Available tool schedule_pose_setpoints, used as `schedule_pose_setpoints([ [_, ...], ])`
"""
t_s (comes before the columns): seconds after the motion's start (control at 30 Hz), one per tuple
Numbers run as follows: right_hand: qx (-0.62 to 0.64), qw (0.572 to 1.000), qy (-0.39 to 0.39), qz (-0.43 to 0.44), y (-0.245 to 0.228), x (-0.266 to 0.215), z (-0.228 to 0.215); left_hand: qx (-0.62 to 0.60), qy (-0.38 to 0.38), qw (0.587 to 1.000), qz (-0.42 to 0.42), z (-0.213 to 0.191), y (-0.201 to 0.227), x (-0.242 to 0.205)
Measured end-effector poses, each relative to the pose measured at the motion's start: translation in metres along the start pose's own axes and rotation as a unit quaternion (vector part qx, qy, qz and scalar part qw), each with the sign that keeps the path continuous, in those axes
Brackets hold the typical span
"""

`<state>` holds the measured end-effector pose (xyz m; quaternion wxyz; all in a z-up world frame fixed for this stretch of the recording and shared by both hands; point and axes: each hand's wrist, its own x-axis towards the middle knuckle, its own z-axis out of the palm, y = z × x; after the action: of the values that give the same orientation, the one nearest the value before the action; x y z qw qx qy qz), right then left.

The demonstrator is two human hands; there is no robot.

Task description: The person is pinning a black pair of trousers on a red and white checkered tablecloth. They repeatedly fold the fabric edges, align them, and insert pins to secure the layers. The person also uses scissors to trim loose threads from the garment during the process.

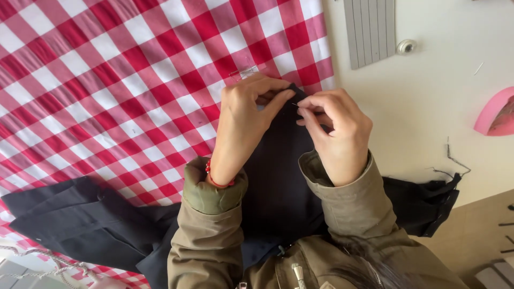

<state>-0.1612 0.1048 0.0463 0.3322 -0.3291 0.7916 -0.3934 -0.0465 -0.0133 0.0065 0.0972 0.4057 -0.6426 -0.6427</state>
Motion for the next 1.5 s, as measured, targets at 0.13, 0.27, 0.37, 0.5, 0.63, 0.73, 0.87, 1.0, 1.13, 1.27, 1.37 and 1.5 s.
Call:
schedule_pose_setpoints([
  [0.13, -0.037, 0.999, -0.014, -0.012, -0.01, -0.007, -0.008, 0.012, 0.009, 1.0, -0.008, 0.003, 0.003, 0.002],
  [0.27, -0.05, 0.998, -0.037, -0.019, -0.012, -0.009, -0.008, 0.017, 0.016, 1.0, -0.005, 0.003, 0.002, 0.001],
  [0.37, -0.057, 0.997, -0.045, -0.011, -0.004, -0.005, -0.003, 0.014, 0.018, 1.0, -0.002, 0.003, 0.003, 0.001],
  [0.5, -0.048, 0.998, -0.023, -0.014, 0.008, -0.001, 0.005, 0.007, 0.018, 1.0, -0.006, 0.003, 0.0, 0.0],
  [0.63, -0.027, 0.999, 0.017, -0.026, 0.016, 0.002, 0.009, -0.008, 0.02, 1.0, -0.012, 0.004, -0.001, 0.001],
  [0.73, -0.016, 0.999, 0.028, -0.02, 0.017, 0.003, 0.009, -0.019, 0.018, 0.999, -0.022, 0.005, 0.001, 0.001],
  [0.87, -0.017, 0.999, 0.024, -0.018, 0.006, -0.003, 0.001, -0.022, 0.018, 0.999, -0.015, 0.006, 0.002, 0.001],
  [1.0, -0.03, 0.999, 0.003, -0.012, 0.004, -0.006, 0.0, -0.022, 0.022, 0.999, -0.025, 0.008, 0.004, 0.0],
  [1.13, -0.035, 0.999, 0.016, -0.015, 0.014, 0.001, 0.007, -0.033, 0.026, 0.999, -0.026, 0.009, 0.0, 0.002],
  [1.27, -0.031, 0.999, 0.031, -0.022, 0.021, 0.002, 0.009, -0.032, 0.028, 0.999, -0.013, 0.01, 0.0, 0.002],
  [1.37, -0.029, 0.999, 0.033, -0.021, 0.024, 0.002, 0.011, -0.03, 0.026, 0.999, -0.004, 0.01, -0.003, 0.001],
  [1.5, -0.035, 0.999, 0.032, -0.026, 0.025, 0.002, 0.011, -0.024, 0.025, 0.999, 0.001, 0.01, -0.001, 0.001],
])
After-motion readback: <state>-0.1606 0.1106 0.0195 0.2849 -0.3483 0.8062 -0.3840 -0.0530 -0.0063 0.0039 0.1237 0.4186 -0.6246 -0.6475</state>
